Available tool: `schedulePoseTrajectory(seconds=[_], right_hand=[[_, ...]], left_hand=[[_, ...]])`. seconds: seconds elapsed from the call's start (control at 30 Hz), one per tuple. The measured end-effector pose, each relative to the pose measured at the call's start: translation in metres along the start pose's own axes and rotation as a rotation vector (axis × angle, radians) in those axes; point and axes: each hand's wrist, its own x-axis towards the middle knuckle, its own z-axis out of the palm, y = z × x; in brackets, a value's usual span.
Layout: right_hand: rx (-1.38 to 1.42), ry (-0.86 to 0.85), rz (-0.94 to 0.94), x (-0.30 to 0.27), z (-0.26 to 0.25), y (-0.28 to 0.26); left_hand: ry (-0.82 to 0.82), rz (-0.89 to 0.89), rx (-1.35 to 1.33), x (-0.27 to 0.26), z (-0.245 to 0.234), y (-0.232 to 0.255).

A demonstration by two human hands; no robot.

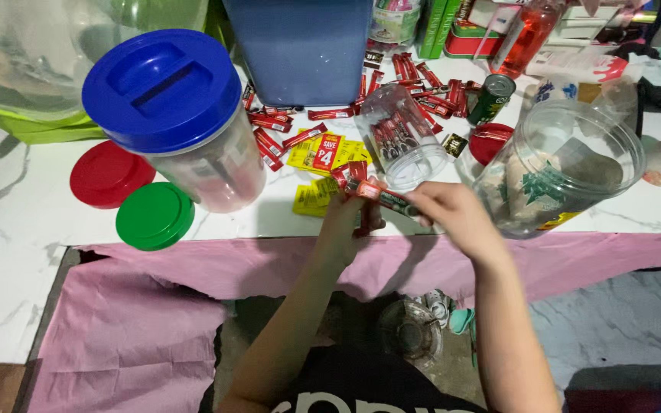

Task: The person sorts small red and yellow sachets on a cluttered table, placing them into a clear plastic jar. They repeatedly pick up sachets, arrange them, and transfer them into the jar while other containers and items remain on the table.

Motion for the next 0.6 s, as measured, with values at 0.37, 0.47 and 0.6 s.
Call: schedulePoseTrajectory(seconds=[0.37, 0.47, 0.6], right_hand=[[-0.112, -0.099, -0.134, 0.012, -0.025, -0.01], [-0.17, -0.095, -0.108, 0.014, -0.029, 0.004], [-0.244, -0.094, -0.109, 0.02, -0.028, 0.028]], left_hand=[[-0.091, 0.129, 0.244, -0.012, 0.007, -0.009], [-0.154, 0.169, 0.247, -0.013, 0.0, -0.015], [-0.148, 0.168, 0.292, -0.015, -0.007, -0.011]])
